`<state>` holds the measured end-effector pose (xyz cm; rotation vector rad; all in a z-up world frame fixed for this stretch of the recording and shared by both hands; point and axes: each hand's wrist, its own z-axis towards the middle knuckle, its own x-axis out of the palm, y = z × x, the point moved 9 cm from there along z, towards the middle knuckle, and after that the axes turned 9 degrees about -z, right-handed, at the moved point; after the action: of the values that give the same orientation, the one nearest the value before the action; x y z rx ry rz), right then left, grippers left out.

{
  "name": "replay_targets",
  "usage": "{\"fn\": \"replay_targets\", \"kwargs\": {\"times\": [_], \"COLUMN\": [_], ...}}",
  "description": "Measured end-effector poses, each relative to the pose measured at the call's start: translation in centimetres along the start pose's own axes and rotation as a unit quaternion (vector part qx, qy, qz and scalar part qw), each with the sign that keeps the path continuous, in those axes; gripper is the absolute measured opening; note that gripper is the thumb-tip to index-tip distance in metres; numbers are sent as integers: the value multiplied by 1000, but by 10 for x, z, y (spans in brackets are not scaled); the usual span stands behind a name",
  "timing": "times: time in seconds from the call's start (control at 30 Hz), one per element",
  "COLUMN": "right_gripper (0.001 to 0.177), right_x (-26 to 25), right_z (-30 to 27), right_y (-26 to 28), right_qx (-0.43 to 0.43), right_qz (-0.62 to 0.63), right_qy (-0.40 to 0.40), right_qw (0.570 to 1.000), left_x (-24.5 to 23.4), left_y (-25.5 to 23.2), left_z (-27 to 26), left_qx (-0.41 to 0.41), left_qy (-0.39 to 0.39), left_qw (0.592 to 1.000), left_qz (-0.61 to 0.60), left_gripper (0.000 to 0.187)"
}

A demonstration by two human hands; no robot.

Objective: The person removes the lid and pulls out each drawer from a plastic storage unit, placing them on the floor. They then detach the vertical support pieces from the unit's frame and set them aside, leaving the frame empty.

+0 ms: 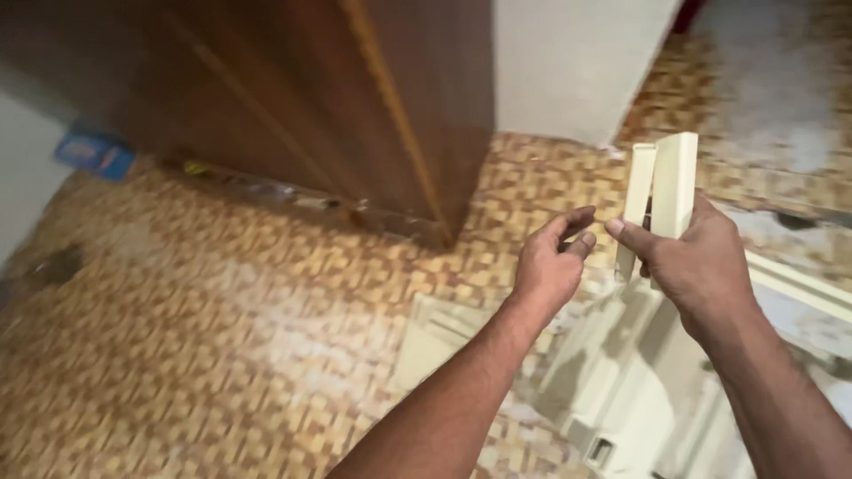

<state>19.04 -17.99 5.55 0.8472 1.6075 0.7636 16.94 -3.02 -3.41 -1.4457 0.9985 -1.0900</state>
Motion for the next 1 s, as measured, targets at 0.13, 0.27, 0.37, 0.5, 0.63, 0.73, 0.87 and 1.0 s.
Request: {"fn": "replay_targets", "kwargs": {"times": [0.13, 0.27, 0.37, 0.5, 0.63, 0.73, 0.87, 1.0], "right_gripper": [41, 43, 35, 34, 41, 37, 45, 43], "right_x": [80, 161, 221, 294, 357, 398, 441, 481], "right_z": [-18, -39, -54, -71, -90, -111, -131, -145], "right_y": [27, 47, 60, 65, 79, 82, 80, 64], "right_qx": [-5, 8, 3, 27, -3, -10, 26, 80], "right_qz": [15, 43, 5, -5, -19, -53, 10, 88], "right_qy": [73, 130, 172, 212, 256, 296, 311, 321], "right_qw": [997, 991, 985, 977, 967, 954, 950, 940], "left_x": [-77, -154, -216, -290, -348, -391, -438, -477], "left_y": [4, -1, -6, -5, 3, 15, 42, 72], "left_z": [-16, -41, -63, -82, -98, -114, -141, -165], "left_qx": [-94, -131, -136, -152, -137, -132, -140, -145], "left_qy": [-31, -53, -77, -111, -125, -144, -200, -261], "left_qw": [985, 972, 974, 976, 974, 970, 946, 912], "left_qz": [-141, -187, -164, -108, -129, -145, -211, -283], "left_gripper": [36, 40, 49, 55, 59, 61, 59, 51]}}
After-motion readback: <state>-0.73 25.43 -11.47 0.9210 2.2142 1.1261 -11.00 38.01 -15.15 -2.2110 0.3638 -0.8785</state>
